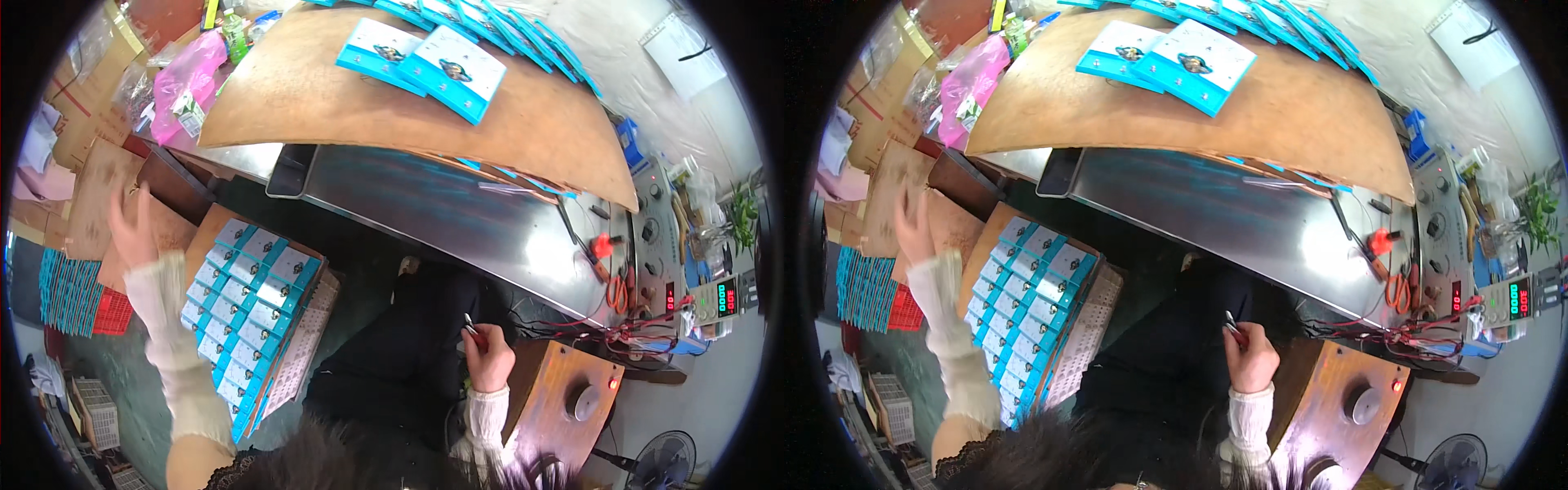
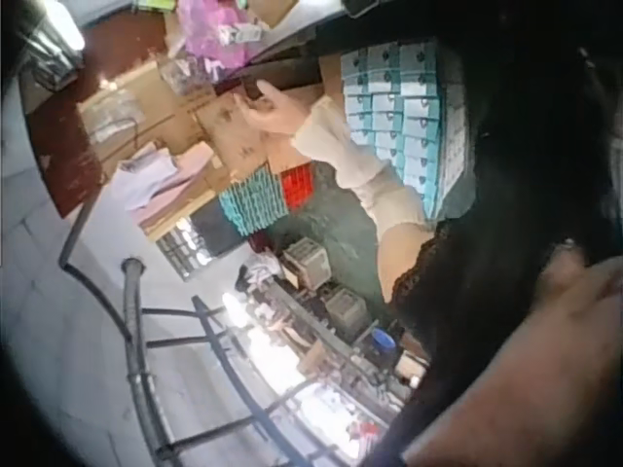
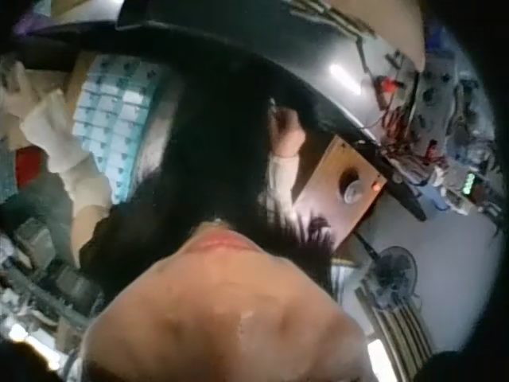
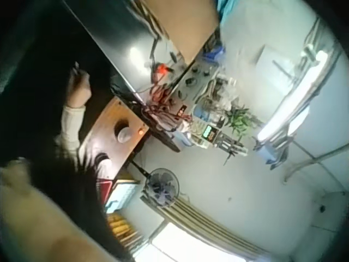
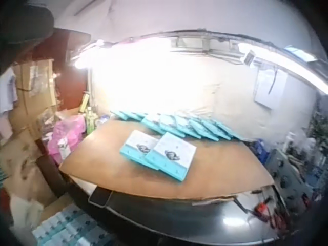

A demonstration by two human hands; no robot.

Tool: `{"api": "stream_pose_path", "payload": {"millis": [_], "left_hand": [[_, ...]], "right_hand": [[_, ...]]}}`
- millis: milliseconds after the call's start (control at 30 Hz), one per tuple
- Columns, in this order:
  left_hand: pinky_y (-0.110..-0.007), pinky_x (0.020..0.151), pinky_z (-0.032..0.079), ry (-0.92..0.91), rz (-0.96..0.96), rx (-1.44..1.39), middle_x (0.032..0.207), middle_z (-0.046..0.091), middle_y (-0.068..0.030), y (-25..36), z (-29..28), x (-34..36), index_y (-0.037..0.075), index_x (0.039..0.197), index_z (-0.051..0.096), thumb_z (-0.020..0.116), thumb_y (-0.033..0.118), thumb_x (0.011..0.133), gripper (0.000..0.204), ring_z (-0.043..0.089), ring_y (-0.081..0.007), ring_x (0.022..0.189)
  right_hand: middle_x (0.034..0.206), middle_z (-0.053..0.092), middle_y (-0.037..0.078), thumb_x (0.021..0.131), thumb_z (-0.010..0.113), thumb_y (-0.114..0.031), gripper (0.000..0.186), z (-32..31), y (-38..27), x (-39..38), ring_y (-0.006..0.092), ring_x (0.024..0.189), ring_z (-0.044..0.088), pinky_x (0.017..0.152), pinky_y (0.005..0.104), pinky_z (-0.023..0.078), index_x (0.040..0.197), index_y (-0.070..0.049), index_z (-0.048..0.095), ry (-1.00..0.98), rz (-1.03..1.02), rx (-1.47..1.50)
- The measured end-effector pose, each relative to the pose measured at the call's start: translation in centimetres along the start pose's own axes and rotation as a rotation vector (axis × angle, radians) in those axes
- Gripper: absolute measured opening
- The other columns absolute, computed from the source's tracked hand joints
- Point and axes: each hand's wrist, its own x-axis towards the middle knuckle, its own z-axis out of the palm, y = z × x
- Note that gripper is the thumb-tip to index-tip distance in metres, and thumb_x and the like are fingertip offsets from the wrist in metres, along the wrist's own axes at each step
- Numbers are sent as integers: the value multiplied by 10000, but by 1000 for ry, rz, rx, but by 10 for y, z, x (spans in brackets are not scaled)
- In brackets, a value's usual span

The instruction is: Testing analog ammeters at a specialized testing station using hand probes.

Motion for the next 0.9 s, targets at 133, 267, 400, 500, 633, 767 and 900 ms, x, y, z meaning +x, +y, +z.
{"api": "stream_pose_path", "payload": {"millis": [133,267,400,500,633,767,900], "left_hand": [[-229,760,483,-544,-23,-697,1082,658,-85,168,43,86,5,1178,619,551,268,969,343,636,-122,882],[-192,580,451,-1108,-391,-589,820,686,-64,249,118,117,59,1225,587,497,507,950,533,610,-70,683],[-190,601,489,-1308,-254,-572,847,675,-47,230,159,125,35,1168,595,585,408,935,440,617,-82,709],[-259,739,549,-709,-72,-835,930,643,-69,194,138,88,23,1107,609,611,283,934,313,657,-180,862],[-344,752,563,63,-206,-852,1022,620,-219,164,38,3,-47,1205,493,509,146,980,297,631,-233,930],[-330,741,546,75,-282,-1205,1150,591,-200,194,34,-107,-37,1286,434,501,96,966,353,628,-256,923],[-307,695,523,-689,-636,-1221,1178,599,-172,254,41,-160,-7,1359,393,527,131,956,446,648,-237,885]], "right_hand": [[680,644,105,742,792,-146,209,6,-15,-3,247,592,641,547,336,497,851,-54,641,-7,-48,36],[684,653,78,749,788,-106,189,10,-18,-14,156,570,633,533,265,478,855,-33,650,-61,-91,28],[681,652,89,749,787,-121,191,0,-5,-32,181,578,645,541,284,485,851,-40,647,-65,-30,-7],[682,649,104,743,789,-181,198,-16,20,-50,270,598,645,552,360,497,833,-70,652,-19,49,-119],[666,644,102,715,806,-177,213,-34,39,-53,256,591,641,550,347,493,802,-56,653,-33,179,-103],[695,629,91,715,813,-104,215,-35,31,-29,190,602,617,570,287,488,819,-8,650,59,208,-2],[712,609,98,703,805,-26,213,-26,-8,3,151,600,586,548,271,461,834,1,639,113,115,182]]}}
